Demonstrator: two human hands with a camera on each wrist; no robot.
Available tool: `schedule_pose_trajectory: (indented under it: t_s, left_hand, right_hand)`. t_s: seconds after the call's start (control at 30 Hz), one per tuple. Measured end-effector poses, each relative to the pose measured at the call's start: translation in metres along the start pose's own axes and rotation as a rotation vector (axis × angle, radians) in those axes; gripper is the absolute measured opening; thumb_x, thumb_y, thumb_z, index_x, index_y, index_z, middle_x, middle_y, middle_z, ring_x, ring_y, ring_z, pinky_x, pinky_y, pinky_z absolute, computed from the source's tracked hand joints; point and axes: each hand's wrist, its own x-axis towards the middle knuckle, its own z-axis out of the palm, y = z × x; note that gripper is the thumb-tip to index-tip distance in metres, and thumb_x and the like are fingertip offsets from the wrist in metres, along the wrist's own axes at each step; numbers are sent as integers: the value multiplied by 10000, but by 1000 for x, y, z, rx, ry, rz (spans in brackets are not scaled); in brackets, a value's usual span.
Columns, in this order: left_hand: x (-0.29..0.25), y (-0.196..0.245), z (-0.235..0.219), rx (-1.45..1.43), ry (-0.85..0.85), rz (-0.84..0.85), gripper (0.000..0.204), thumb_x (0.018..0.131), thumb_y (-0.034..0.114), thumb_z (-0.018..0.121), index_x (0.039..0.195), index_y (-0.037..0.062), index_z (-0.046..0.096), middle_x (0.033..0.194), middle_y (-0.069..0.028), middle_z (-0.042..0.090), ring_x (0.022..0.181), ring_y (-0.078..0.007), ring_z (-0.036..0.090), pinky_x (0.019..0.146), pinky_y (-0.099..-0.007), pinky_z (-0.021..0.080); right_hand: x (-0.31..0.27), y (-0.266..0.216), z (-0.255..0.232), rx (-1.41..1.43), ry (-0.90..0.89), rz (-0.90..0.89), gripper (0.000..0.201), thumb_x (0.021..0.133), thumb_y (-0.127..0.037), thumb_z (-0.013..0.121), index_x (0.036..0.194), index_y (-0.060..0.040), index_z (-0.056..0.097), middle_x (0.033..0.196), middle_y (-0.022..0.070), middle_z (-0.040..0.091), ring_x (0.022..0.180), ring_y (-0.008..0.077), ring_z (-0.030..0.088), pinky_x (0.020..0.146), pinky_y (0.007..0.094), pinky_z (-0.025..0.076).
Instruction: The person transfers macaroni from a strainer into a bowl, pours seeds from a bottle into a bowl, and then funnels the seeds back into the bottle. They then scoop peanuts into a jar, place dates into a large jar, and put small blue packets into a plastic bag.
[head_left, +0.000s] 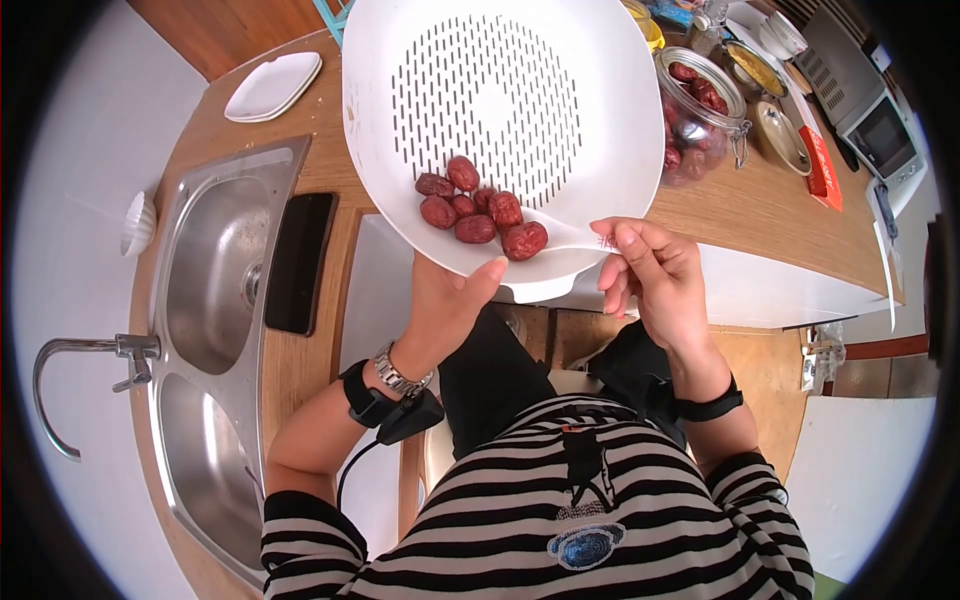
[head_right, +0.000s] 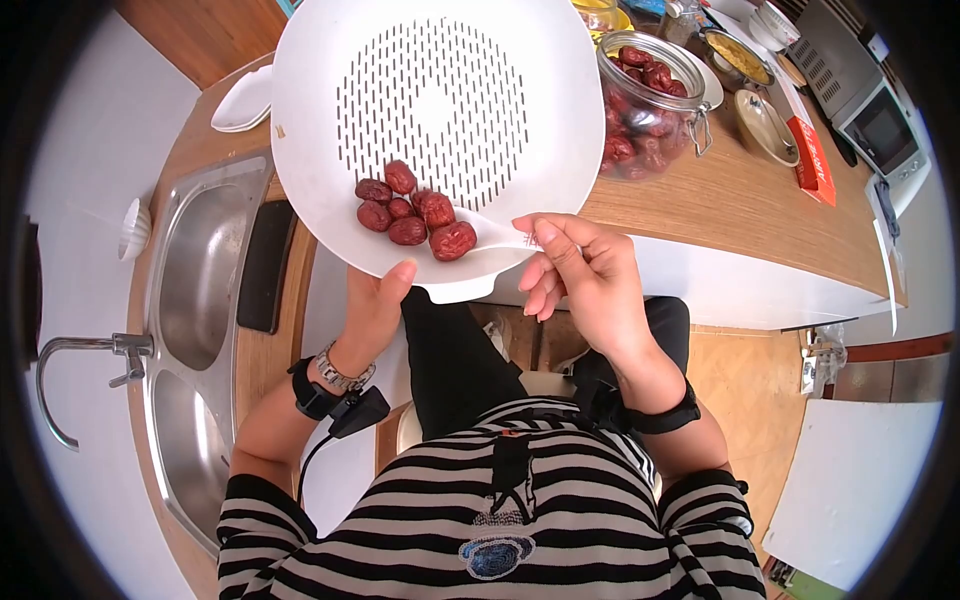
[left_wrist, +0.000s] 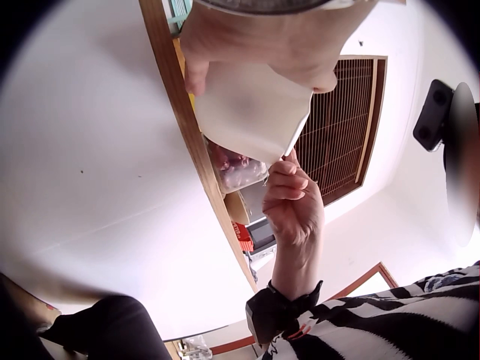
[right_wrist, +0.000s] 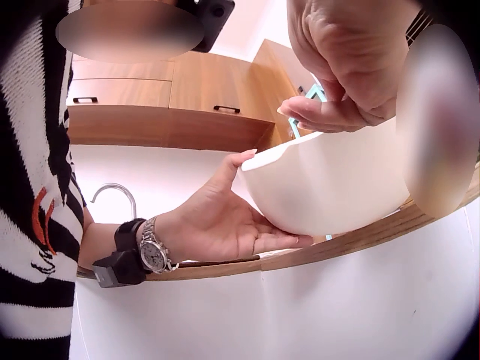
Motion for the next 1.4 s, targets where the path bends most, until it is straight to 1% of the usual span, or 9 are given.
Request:
schedule_pose_trajectory:
  t_s: [0.23, 0.47, 0.63, 0.77, 0.93, 1.07, 1.13, 1.27, 1.4]
  left_hand:
    - [1, 0, -2, 24, -2, -15, 555, 741, 82, 546, 1182, -43, 234, 1155, -124, 362, 1058, -172, 396, 904, -315, 329]
    - [1, -2, -6, 58, 19, 15, 536, 744, 62, 533, 1184, -55, 248, 1144, -117, 372, 1043, -151, 392, 891, -294, 328]
    - [1, 0, -4, 71, 61, 0, 520, 755, 70, 518, 1183, -59, 253, 1134, -114, 380, 1032, -147, 395, 884, -290, 329]
    - [2, -1, -5, 92, 66, 8, 518, 758, 75, 511, 1185, -59, 251, 1127, -111, 386, 1029, -148, 394, 884, -292, 326]
    - [2, -2, -7, 113, 53, -19, 513, 753, 65, 508, 1182, -59, 255, 1134, -111, 376, 1035, -149, 388, 888, -293, 319]
    - [1, -5, -7, 69, 75, -35, 512, 749, 66, 508, 1179, -61, 258, 1131, -109, 376, 1033, -150, 388, 887, -292, 317]
    - [1, -5, -6, 59, 80, -41, 513, 749, 68, 508, 1178, -61, 259, 1131, -109, 376, 1032, -150, 388, 886, -291, 317]
    - [1, -3, -7, 120, 58, -20, 516, 749, 71, 509, 1179, -60, 257, 1132, -109, 375, 1035, -150, 385, 885, -290, 316]
    - [1, -2, -6, 140, 46, -23, 508, 748, 71, 510, 1174, -60, 267, 1125, -108, 384, 1031, -149, 387, 884, -289, 316]
  right_hand:
    - [3, -1, -3, 88, 10, -29, 286, 872, -215, 415, 969, 21, 545, 579, 57, 545, 426, 85, 506, 383, 174, 406]
    - [10, -33, -16, 168, 82, -152, 277, 862, -203, 435, 964, 30, 545, 569, 72, 552, 389, 84, 483, 351, 173, 380]
    - [25, -64, -51, 117, 231, -451, 263, 858, -146, 431, 976, 70, 523, 589, 74, 560, 406, 69, 465, 374, 153, 368]
    - [38, -79, -77, -19, 395, -577, 274, 860, -150, 431, 1001, 69, 516, 583, 55, 543, 431, 68, 464, 401, 160, 371]
    - [43, -82, -82, -552, 629, -642, 236, 856, -156, 447, 960, 19, 566, 586, 43, 538, 478, 74, 513, 437, 175, 402]
    - [43, -81, -80, -777, 668, -695, 208, 850, -134, 456, 951, -1, 580, 585, 40, 540, 496, 70, 527, 451, 184, 414]
    - [40, -83, -77, -931, 791, -793, 200, 845, -123, 466, 960, -5, 579, 580, 39, 539, 493, 59, 518, 447, 183, 407]
    - [31, -88, -66, -909, 828, -909, 201, 844, -125, 470, 958, -2, 581, 571, 34, 536, 482, 53, 500, 443, 171, 393]
    - [19, -87, -52, -703, 672, -966, 201, 845, -127, 470, 958, -4, 582, 570, 24, 531, 463, 48, 472, 430, 159, 374]
